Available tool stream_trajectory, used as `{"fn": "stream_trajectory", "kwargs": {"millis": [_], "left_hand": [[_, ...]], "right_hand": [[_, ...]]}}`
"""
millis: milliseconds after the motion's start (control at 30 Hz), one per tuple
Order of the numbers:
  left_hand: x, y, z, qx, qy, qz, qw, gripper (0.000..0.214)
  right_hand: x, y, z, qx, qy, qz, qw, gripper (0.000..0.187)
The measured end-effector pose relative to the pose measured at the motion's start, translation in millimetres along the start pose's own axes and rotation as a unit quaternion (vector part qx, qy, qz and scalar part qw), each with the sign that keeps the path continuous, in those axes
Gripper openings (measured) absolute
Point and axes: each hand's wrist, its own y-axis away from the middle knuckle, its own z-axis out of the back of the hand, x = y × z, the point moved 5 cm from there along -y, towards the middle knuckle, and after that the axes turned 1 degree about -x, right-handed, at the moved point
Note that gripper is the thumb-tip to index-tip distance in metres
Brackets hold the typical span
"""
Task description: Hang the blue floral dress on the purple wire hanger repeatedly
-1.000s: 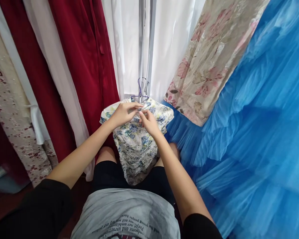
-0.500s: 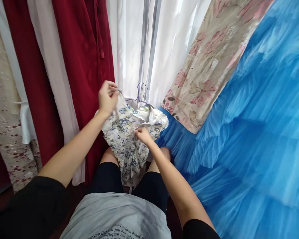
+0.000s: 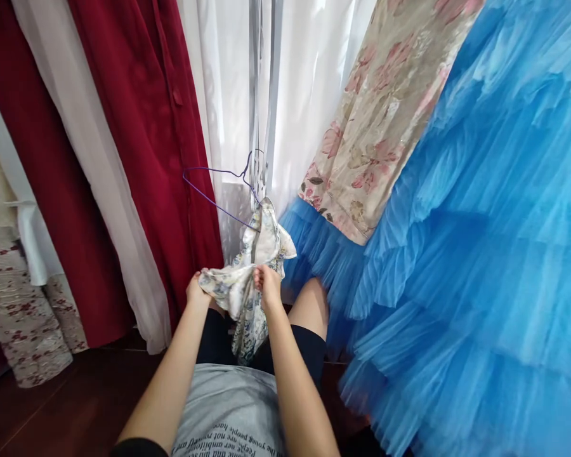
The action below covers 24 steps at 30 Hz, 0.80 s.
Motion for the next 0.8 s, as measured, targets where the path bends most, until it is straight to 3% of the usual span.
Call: {"fn": "stream_trajectory", "kwargs": {"millis": [100, 233, 300, 400, 500, 567, 667, 733, 800], "left_hand": [[16.5, 21.8, -3.3, 0.029, -0.008, -0.004, 1.000, 0.032], [-0.5, 46.1, -36.0, 0.113, -0.011, -0.053, 0.992, 0.032], [-11.9, 67.4, -54.0, 0.181, -0.041, -0.112, 0.976, 0.027], [-23.4, 101.5, -71.4, 0.276, -0.115, -0.211, 0.931, 0.016], [-27.8, 114.3, -72.0, 0.303, -0.142, -0.240, 0.911, 0.015], [-27.4, 111.5, -66.6, 0.299, -0.143, -0.222, 0.917, 0.015], [-14.6, 110.4, -61.3, 0.357, -0.152, -0.112, 0.915, 0.023], [0.7, 123.4, -62.0, 0.461, -0.164, -0.009, 0.872, 0.045], [16.1, 144.0, -61.9, 0.559, -0.184, 0.068, 0.806, 0.058]], "right_hand": [[-26.1, 25.7, 33.4, -0.086, -0.003, 0.000, 0.996, 0.041], [-26.8, 43.6, 37.3, -0.077, 0.016, 0.002, 0.997, 0.030], [-12.7, 46.0, 23.5, -0.023, 0.028, 0.026, 0.999, 0.026], [5.8, 51.2, -5.3, 0.123, 0.036, 0.059, 0.990, 0.028], [6.6, 56.5, -16.4, 0.183, 0.019, 0.026, 0.983, 0.030], [6.5, 58.1, -11.9, 0.166, 0.034, 0.016, 0.986, 0.028], [26.0, 62.4, 6.4, 0.079, 0.065, 0.104, 0.989, 0.020], [47.9, 69.7, 22.2, 0.007, 0.067, 0.173, 0.983, 0.022], [68.6, 77.5, 37.9, -0.046, 0.050, 0.204, 0.977, 0.026]]}}
